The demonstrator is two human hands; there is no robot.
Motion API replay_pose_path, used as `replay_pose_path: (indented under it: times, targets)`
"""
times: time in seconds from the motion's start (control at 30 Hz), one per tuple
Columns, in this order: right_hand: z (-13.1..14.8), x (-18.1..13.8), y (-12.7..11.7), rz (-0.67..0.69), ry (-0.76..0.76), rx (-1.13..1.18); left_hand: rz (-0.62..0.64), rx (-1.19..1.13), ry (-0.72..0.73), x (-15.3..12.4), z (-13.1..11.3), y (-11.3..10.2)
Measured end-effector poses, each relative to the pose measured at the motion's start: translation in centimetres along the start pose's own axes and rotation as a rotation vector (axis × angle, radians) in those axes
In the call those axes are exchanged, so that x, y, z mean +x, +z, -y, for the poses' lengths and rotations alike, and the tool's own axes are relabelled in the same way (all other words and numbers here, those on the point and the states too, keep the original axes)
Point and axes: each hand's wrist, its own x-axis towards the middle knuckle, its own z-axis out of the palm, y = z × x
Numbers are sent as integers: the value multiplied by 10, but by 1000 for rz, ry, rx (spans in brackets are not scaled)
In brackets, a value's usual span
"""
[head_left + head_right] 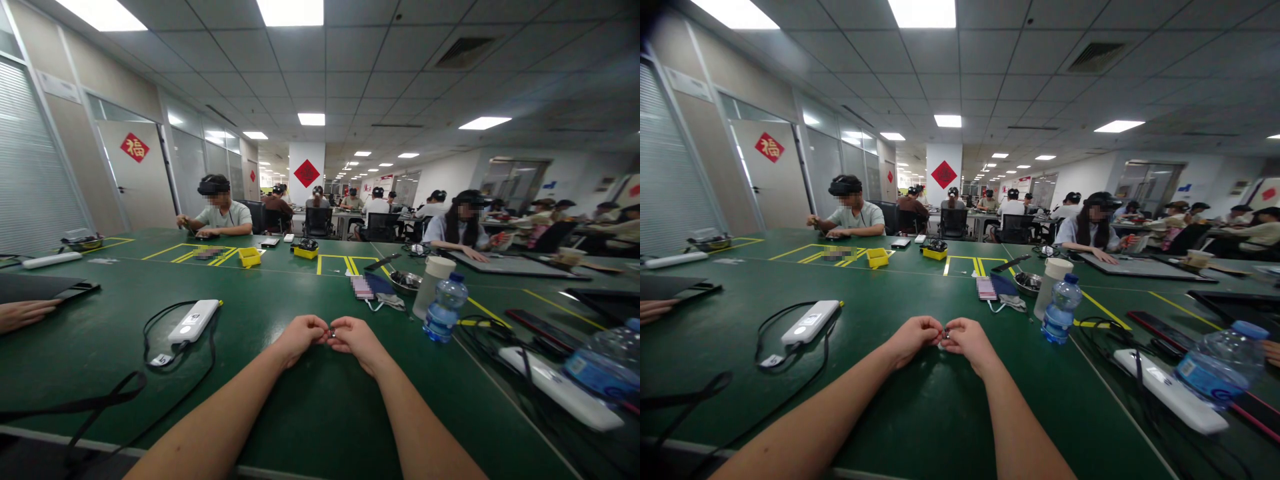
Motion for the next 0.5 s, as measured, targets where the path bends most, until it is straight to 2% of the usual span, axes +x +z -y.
replay_pose_path:
  times: [0.1, 0.27, 0.5]
  targets:
    - [0, -2, 1, 19, -7, -29, -16, -25, -22, 0, 1, 0]
    - [7, -6, 3, 30, -76, 20, 2, -100, 41, -2, -6, 2]
    - [8, -3, 2, 36, -16, 139, -23, -124, -12, -3, -10, 3]
